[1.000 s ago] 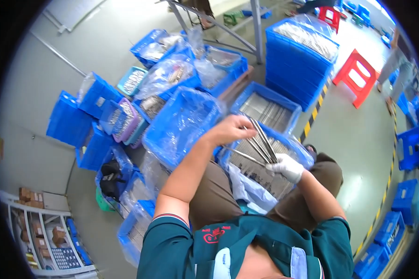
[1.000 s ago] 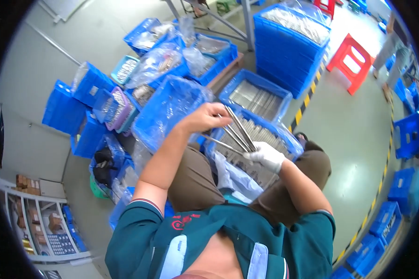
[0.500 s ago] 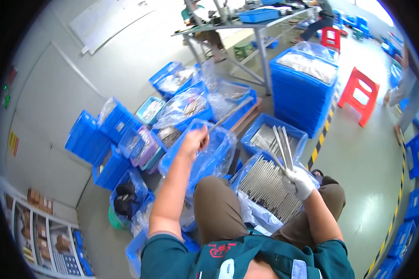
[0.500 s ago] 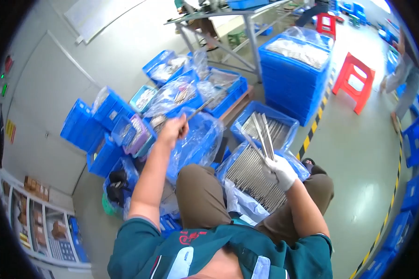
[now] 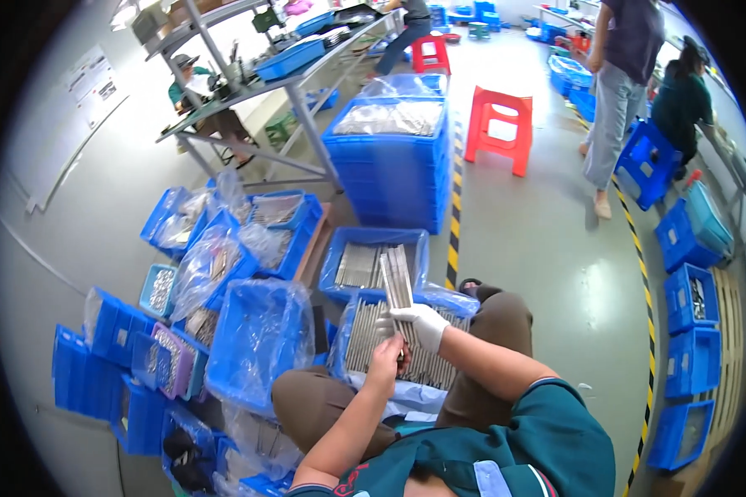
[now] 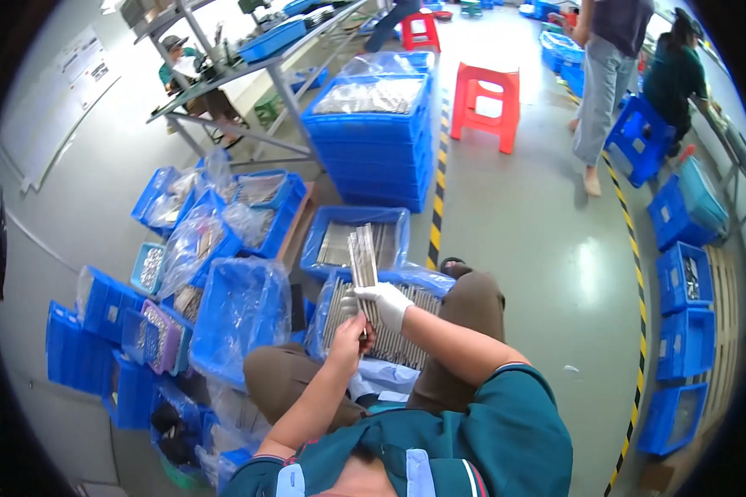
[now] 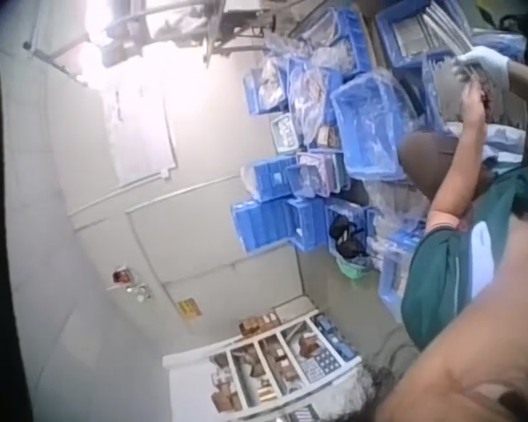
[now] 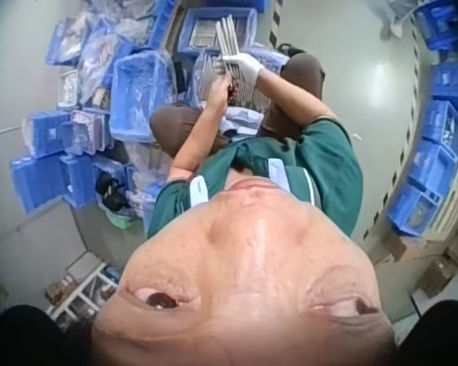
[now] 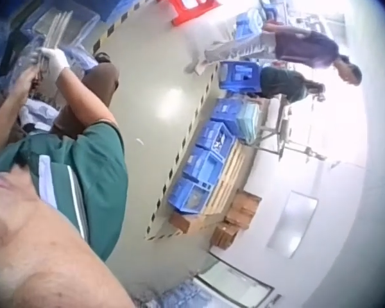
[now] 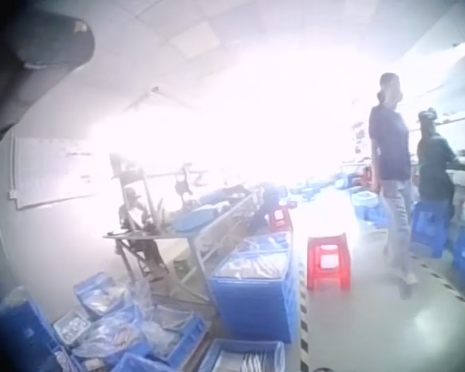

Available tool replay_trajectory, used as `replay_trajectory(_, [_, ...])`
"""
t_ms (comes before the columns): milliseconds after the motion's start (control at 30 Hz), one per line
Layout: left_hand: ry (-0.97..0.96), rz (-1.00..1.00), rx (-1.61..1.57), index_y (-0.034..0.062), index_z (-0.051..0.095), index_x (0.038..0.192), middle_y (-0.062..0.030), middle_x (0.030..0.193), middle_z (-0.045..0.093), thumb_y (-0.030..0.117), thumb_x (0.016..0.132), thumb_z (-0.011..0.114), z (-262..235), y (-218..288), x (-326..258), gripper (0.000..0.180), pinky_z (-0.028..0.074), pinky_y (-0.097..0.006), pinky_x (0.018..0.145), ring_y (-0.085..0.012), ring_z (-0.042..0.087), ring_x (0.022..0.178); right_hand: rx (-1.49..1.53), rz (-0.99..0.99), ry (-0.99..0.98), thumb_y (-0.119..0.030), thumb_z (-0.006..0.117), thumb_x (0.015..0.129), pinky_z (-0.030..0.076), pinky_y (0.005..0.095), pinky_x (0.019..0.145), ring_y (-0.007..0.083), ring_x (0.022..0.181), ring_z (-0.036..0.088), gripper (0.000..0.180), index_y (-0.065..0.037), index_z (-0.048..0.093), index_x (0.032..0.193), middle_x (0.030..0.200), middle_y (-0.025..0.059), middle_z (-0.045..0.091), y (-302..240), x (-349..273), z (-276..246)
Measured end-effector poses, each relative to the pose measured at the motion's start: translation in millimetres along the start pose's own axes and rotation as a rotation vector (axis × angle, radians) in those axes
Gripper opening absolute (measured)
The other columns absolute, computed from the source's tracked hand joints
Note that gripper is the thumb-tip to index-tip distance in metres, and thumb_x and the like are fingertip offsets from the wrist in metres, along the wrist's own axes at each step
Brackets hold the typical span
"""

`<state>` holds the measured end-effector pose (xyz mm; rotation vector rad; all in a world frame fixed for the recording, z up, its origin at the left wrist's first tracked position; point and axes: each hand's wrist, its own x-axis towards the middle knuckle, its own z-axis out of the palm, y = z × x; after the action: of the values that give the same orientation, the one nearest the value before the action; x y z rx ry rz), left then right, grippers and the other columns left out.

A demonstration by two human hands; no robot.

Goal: The recorder is sorting and inspecting thin metal rods into plastic bins.

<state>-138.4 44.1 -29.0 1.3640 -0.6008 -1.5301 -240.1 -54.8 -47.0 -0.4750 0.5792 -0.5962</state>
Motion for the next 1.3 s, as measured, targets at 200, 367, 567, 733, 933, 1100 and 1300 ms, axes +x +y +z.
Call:
replay_trajectory(200, [-0.097, -0.092, 0.269, 0.0116, 0.055, 0.079, 0.0010, 0.059, 0.052, 0.042, 0.091, 0.050, -13, 20, 7, 0.033, 0.034, -0.022, 0.043, -0.0084, 0.047, 0.048, 0.002, -0.088, -0.049, -0.016, 0.066, 0.082, 0.051, 0.0318, 0.062, 0.0191, 0.071, 0.061, 0.023, -0.003, 0.059, 0.100, 0.080, 0.0063, 0.062, -3, -10, 15])
replay_trajectory(367, [-0.263, 0.092, 0.404, 0.0088, 0.057, 0.080, 0.0019, 0.065, 0.054, 0.027, 0.089, 0.054, -50, 92, 29, 0.021, 0.038, -0.022, 0.049, -0.0068, 0.049, 0.055, -0.492, -0.393, 0.121, -0.019, 0.055, 0.089, 0.043, 0.0238, 0.045, 0.0117, 0.049, 0.052, 0.018, -0.003, 0.054, 0.097, 0.066, 0.0024, 0.054, -53, -17, 33])
replay_trajectory(567, [-0.139, 0.104, -0.409, 0.0001, 0.052, 0.102, -0.0143, 0.095, 0.059, 0.026, 0.096, 0.043, -97, 109, 65, 0.028, 0.051, -0.036, 0.073, -0.0292, 0.061, 0.086, -0.687, -0.110, 0.039, -0.019, 0.058, 0.087, 0.028, 0.0201, 0.037, 0.0051, 0.040, 0.040, 0.015, -0.004, 0.056, 0.092, 0.056, -0.0013, 0.047, -76, -19, 55])
replay_trajectory(733, [-0.207, 0.247, -0.685, -0.0049, 0.054, 0.106, -0.0191, 0.101, 0.060, 0.051, 0.092, 0.040, -95, 113, 55, 0.059, 0.046, -0.042, 0.089, -0.0317, 0.058, 0.099, -0.799, -0.023, 0.046, -0.017, 0.061, 0.085, 0.035, 0.0219, 0.049, 0.0053, 0.052, 0.043, 0.015, -0.003, 0.058, 0.080, 0.059, -0.0034, 0.048, -38, -5, 20])
replay_trajectory(933, [-0.181, 0.252, -0.636, -0.0086, 0.050, 0.111, -0.0205, 0.103, 0.059, 0.054, 0.091, 0.038, -97, 105, 56, 0.067, 0.046, -0.042, 0.091, -0.0309, 0.057, 0.098, -0.810, -0.012, 0.028, -0.018, 0.059, 0.086, 0.032, 0.0230, 0.048, 0.0051, 0.051, 0.039, 0.016, -0.005, 0.056, 0.077, 0.059, -0.0045, 0.045, -27, -3, 22])
replay_trajectory(1100, [-0.047, 0.434, -0.251, -0.0027, 0.055, 0.109, -0.0100, 0.104, 0.057, 0.050, 0.094, 0.034, -85, 97, 60, 0.058, 0.040, -0.033, 0.096, -0.0208, 0.054, 0.102, -0.860, -0.014, 0.087, -0.017, 0.058, 0.085, 0.033, 0.0233, 0.049, 0.0057, 0.052, 0.041, 0.016, -0.003, 0.056, 0.078, 0.059, -0.0031, 0.046, -26, -5, 22])
replay_trajectory(1300, [-0.022, 0.590, -0.091, -0.0039, 0.051, 0.116, -0.0104, 0.112, 0.055, 0.052, 0.094, 0.031, -69, 96, 60, 0.063, 0.037, -0.035, 0.099, -0.0188, 0.052, 0.106, -0.808, -0.073, 0.070, -0.018, 0.058, 0.085, 0.034, 0.0238, 0.050, 0.0058, 0.053, 0.042, 0.015, -0.003, 0.057, 0.080, 0.059, -0.0033, 0.047, -33, -11, 17])
